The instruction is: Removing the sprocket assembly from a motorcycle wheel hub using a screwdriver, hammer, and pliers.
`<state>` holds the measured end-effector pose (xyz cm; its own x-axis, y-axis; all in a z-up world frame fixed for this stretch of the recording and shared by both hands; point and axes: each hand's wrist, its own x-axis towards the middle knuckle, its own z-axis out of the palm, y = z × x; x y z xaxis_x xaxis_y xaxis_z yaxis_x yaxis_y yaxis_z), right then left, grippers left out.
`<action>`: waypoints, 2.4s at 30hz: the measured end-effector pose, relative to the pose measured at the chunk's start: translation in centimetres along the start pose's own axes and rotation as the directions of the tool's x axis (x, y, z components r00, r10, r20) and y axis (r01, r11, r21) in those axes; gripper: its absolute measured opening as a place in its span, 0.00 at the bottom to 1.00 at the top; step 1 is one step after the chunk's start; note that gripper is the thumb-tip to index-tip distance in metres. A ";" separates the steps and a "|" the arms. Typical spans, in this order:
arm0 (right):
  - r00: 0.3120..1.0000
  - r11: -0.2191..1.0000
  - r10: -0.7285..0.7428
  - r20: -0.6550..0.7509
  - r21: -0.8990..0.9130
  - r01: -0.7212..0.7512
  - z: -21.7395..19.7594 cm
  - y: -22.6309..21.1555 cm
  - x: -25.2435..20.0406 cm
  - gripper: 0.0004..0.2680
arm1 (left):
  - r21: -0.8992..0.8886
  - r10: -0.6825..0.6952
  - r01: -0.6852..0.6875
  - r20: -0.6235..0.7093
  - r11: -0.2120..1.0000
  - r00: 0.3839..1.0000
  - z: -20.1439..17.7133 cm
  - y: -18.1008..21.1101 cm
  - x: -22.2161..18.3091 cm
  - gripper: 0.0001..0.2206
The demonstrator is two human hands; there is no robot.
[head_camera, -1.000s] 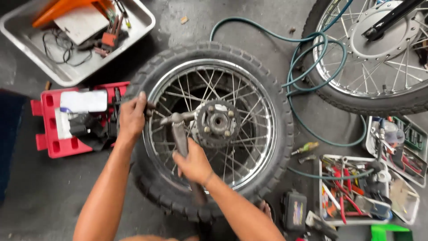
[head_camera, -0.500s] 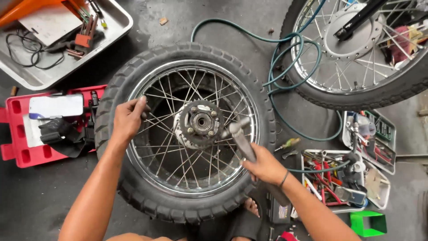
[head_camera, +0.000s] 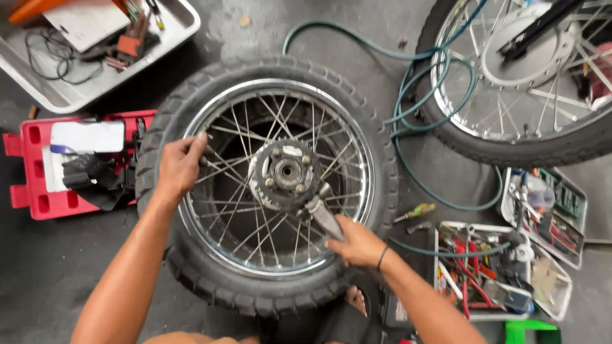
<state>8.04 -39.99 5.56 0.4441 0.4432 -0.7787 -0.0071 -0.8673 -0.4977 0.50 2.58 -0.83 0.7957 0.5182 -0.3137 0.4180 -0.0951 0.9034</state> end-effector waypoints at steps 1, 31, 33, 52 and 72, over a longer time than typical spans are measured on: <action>1.000 1.000 0.011 0.028 0.006 -0.011 0.4 -0.5 -0.2 0.15 | 0.011 -0.001 0.001 0.010 1.000 1.000 -0.1 0.4 -0.1 0.20; 0.951 0.901 -0.275 -0.145 -0.383 0.202 -3.7 2.8 -2.1 0.16 | 0.318 -0.026 -0.016 0.129 0.948 0.991 5.5 3.0 -0.1 0.22; 0.948 0.888 -0.268 -0.173 -0.426 0.173 -6.5 1.0 -3.8 0.13 | 0.441 -0.091 0.032 0.113 0.897 0.989 4.9 2.4 -1.4 0.26; 0.937 0.883 -0.209 -0.280 -0.465 0.058 -12.1 -5.0 15.9 0.22 | 0.161 -0.011 -0.034 0.273 0.986 0.962 4.8 3.5 -4.2 0.19; 0.782 0.988 -0.155 -0.604 -0.084 0.132 -9.5 -9.2 4.8 0.17 | 0.120 -0.022 -0.016 0.308 0.993 0.951 4.7 3.6 -2.9 0.24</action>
<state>18.75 -32.06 10.03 0.8893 0.3444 -0.3008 0.1263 -0.8173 -0.5623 1.76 -3.23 1.93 0.8828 0.2332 -0.4078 0.4545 -0.2047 0.8669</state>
